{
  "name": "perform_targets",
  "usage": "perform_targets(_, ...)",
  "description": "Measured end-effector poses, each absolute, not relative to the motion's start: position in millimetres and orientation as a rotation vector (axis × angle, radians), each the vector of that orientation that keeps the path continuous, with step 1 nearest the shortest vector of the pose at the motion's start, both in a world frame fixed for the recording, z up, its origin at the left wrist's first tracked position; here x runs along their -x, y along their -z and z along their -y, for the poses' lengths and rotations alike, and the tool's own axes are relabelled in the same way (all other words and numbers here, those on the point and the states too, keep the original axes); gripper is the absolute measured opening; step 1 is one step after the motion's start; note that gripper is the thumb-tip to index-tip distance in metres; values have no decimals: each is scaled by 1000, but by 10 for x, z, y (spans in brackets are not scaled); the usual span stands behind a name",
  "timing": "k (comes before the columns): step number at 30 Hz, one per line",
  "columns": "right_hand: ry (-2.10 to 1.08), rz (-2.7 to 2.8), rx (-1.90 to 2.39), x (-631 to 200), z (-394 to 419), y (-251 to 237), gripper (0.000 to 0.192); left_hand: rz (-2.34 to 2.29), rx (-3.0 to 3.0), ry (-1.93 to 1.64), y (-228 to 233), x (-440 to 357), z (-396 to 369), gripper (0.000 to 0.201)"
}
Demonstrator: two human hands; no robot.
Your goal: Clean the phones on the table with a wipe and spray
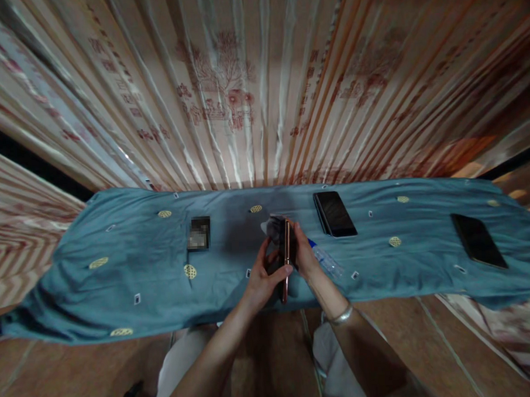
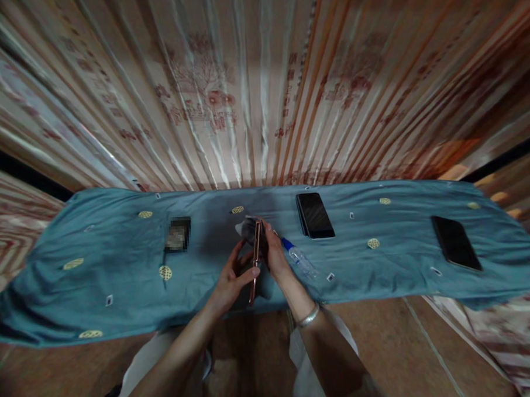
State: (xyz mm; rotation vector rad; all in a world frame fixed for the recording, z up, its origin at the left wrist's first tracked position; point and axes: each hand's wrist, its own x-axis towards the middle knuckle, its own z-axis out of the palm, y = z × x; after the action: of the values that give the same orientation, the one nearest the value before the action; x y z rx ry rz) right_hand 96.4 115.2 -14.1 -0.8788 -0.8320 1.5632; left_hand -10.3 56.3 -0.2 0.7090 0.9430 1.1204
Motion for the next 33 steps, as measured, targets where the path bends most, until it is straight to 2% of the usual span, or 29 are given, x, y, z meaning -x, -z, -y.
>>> perform_targets(9, -1388, 1273, 1056, -956, -960, 202, 60, -1075, -764, -1251, 134, 185, -731, 99)
perform_targets(14, -1364, 1316, 1078, -925, -927, 165, 52, -1213, -907, -1264, 182, 246, -772, 103)
perform_targets(17, -1342, 1282, 1058, -929, -931, 176, 42, -1265, -975, -1275, 194, 266, -771, 102)
perform_targets(23, -1380, 1133, 1081, -1004, -978, 230, 30, -1197, -932, -1294, 168, 262, -760, 99)
perform_targets(33, -1641, 533, 1043, -1077, -1039, 254, 32, -1124, -534, -1395, 113, 368, -861, 55)
